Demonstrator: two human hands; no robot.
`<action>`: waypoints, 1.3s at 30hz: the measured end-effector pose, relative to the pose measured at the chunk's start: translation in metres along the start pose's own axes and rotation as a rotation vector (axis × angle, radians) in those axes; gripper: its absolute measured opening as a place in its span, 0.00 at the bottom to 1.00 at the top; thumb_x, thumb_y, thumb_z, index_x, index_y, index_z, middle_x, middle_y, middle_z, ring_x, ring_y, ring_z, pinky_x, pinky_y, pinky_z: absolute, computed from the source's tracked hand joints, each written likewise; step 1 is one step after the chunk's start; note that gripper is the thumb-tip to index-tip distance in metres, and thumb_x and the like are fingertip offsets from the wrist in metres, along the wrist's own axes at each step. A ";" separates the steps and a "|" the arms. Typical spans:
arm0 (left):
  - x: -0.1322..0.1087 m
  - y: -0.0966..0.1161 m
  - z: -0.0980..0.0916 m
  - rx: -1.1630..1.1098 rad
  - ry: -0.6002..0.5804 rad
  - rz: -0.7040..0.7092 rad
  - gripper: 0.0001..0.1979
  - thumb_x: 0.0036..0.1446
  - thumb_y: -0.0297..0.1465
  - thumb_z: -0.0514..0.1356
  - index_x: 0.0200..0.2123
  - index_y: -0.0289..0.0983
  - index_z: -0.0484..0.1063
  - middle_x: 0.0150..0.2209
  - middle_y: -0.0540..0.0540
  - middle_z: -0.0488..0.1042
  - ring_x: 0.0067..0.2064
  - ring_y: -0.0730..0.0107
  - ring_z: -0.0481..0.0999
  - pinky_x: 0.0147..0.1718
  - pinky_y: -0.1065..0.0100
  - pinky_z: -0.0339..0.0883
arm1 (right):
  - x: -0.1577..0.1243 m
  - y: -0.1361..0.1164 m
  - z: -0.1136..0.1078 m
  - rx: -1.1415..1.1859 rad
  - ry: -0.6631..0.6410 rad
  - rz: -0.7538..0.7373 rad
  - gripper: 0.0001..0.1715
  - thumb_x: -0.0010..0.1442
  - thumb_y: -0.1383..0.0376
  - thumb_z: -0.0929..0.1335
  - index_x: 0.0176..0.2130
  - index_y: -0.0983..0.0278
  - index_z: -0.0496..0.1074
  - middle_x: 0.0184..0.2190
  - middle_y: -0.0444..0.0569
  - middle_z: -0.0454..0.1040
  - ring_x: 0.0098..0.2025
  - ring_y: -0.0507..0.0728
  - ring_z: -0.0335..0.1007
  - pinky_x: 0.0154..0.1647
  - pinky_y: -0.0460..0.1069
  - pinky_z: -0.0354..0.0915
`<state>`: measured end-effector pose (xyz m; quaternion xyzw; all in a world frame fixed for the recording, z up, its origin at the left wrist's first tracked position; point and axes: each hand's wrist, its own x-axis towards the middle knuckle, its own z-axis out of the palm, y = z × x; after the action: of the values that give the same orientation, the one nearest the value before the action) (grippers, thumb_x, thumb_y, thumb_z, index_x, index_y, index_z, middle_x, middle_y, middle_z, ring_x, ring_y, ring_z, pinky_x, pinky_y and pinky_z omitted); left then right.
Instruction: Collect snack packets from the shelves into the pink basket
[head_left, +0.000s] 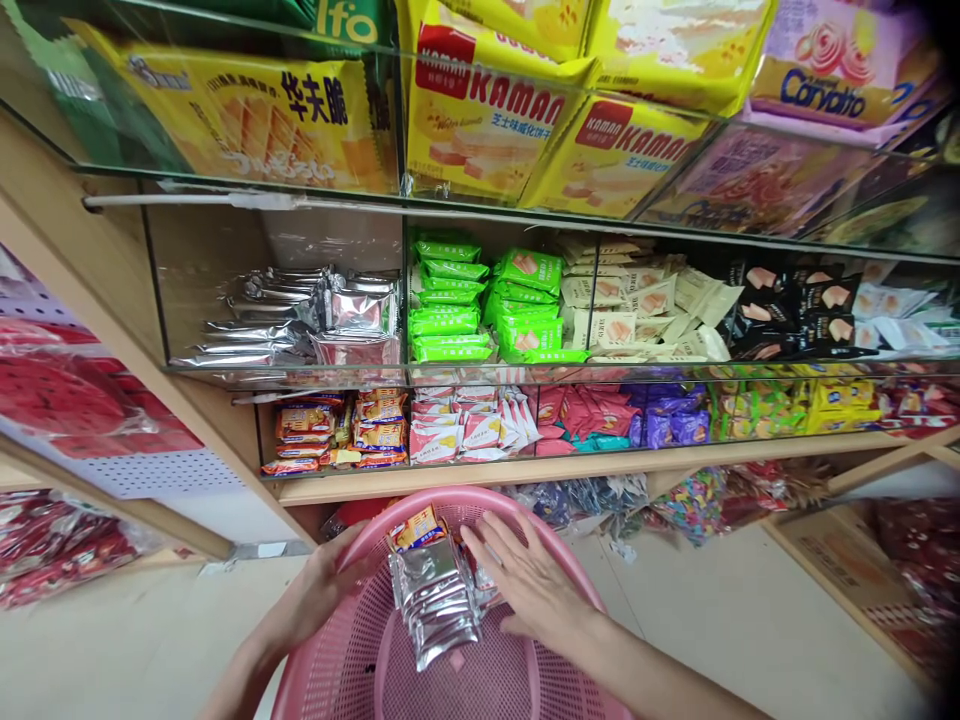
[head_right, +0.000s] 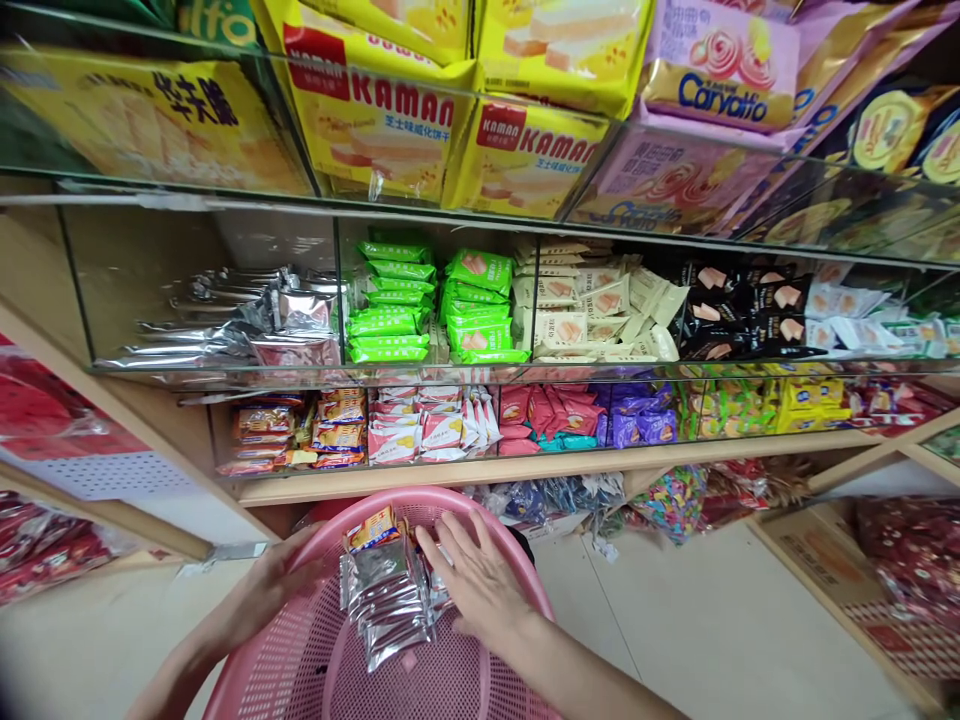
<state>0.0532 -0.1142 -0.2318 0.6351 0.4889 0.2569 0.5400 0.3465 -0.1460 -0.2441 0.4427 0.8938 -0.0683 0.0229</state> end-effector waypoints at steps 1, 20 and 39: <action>0.000 0.001 0.000 -0.004 -0.006 0.001 0.24 0.59 0.40 0.54 0.58 0.43 0.62 0.55 0.46 0.72 0.51 0.58 0.72 0.52 0.60 0.65 | 0.002 0.001 0.006 -0.016 -0.028 -0.014 0.72 0.39 0.60 0.78 0.66 0.66 0.33 0.64 0.65 0.51 0.66 0.69 0.41 0.64 0.67 0.36; 0.005 -0.006 -0.002 0.100 0.026 0.027 0.23 0.58 0.37 0.55 0.56 0.43 0.65 0.54 0.45 0.72 0.52 0.56 0.71 0.52 0.61 0.64 | 0.008 -0.006 0.034 -0.027 -0.040 0.181 0.67 0.43 0.76 0.70 0.66 0.61 0.24 0.44 0.54 0.68 0.45 0.65 0.62 0.50 0.58 0.56; 0.003 -0.002 -0.001 0.068 -0.005 0.023 0.23 0.59 0.39 0.53 0.58 0.44 0.63 0.54 0.47 0.73 0.50 0.61 0.73 0.49 0.66 0.65 | 0.013 -0.004 0.031 0.098 -0.088 0.163 0.69 0.41 0.77 0.71 0.66 0.60 0.24 0.48 0.55 0.67 0.48 0.65 0.61 0.52 0.58 0.54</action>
<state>0.0532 -0.1110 -0.2341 0.6593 0.4886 0.2448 0.5163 0.3350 -0.1428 -0.2758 0.5111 0.8485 -0.1293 0.0457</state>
